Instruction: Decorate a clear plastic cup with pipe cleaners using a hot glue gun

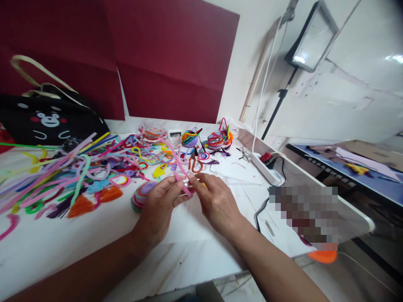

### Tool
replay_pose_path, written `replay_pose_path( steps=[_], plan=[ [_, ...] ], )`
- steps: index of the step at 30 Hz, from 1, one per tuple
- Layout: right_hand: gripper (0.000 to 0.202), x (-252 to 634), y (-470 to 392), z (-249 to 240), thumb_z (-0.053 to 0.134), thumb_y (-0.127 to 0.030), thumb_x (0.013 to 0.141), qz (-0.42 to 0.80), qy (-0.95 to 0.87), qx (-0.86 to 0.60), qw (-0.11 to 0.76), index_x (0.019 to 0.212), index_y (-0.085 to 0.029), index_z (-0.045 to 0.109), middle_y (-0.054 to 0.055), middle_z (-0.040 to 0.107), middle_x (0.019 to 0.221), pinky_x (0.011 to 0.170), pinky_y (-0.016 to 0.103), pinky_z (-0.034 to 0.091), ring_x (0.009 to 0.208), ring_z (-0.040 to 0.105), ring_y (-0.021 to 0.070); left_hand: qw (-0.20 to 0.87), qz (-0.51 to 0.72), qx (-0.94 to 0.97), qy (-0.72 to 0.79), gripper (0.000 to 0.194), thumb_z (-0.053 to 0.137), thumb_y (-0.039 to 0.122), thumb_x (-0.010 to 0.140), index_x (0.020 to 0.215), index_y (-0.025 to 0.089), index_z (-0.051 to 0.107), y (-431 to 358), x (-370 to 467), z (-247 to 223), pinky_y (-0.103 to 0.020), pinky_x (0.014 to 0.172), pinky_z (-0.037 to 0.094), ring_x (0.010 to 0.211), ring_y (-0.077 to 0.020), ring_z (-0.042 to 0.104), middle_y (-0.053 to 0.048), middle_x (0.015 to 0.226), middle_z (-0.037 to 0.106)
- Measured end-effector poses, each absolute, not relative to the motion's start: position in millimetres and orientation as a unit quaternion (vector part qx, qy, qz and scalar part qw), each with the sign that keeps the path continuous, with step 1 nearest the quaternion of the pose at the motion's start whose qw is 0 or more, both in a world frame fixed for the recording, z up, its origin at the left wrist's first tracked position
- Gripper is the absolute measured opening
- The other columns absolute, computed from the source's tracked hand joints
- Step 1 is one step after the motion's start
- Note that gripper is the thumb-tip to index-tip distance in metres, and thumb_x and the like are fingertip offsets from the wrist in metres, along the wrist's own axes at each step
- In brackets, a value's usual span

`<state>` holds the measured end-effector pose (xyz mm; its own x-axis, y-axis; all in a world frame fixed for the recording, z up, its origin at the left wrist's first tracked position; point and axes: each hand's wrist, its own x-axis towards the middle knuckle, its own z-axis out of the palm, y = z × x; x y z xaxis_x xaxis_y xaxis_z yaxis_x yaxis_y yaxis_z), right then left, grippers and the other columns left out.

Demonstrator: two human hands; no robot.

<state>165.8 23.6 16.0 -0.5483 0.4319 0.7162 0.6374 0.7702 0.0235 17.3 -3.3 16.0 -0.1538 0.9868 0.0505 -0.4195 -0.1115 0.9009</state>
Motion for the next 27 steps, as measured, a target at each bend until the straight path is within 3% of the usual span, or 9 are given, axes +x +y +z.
replay_pose_path(
  steps=[7, 14, 27],
  plan=[
    [0.033, 165.2, 20.4, 19.8, 0.043, -0.013, 0.095, -0.12, -0.873, -0.312, 0.355, 0.124, -0.008, 0.058, 0.017, 0.065, 0.117, 0.083, 0.041, 0.053, 0.102, 0.059, 0.0255, 0.561, 0.642, 0.361, 0.379, 0.013, 0.073, 0.03, 0.078, 0.088, 0.021, 0.072, -2.8, 15.0, 13.7, -0.024, 0.074, 0.055, 0.084, -0.0159, 0.066, -0.003, 0.092, 0.071],
    [0.035, 163.8, 20.2, 17.6, 0.049, -0.031, 0.097, -0.128, -0.865, -0.31, 0.373, 0.122, -0.008, 0.059, 0.018, 0.065, 0.117, 0.083, 0.041, 0.052, 0.102, 0.06, 0.0266, 0.582, 0.636, 0.352, 0.363, 0.008, 0.073, 0.026, 0.078, 0.085, 0.022, 0.072, -4.2, 12.4, 14.6, -0.019, 0.072, 0.053, 0.079, -0.0124, 0.064, -0.002, 0.092, 0.071],
    [0.037, 160.3, 21.4, 14.5, 0.05, -0.029, 0.097, -0.167, -0.862, -0.32, 0.355, 0.126, -0.007, 0.057, 0.018, 0.064, 0.121, 0.082, 0.04, 0.051, 0.101, 0.058, 0.0267, 0.587, 0.645, 0.34, 0.351, 0.006, 0.072, 0.023, 0.078, 0.084, 0.022, 0.072, -3.8, 13.8, 14.1, -0.022, 0.072, 0.053, 0.079, -0.0138, 0.065, -0.002, 0.089, 0.071]
  ],
)
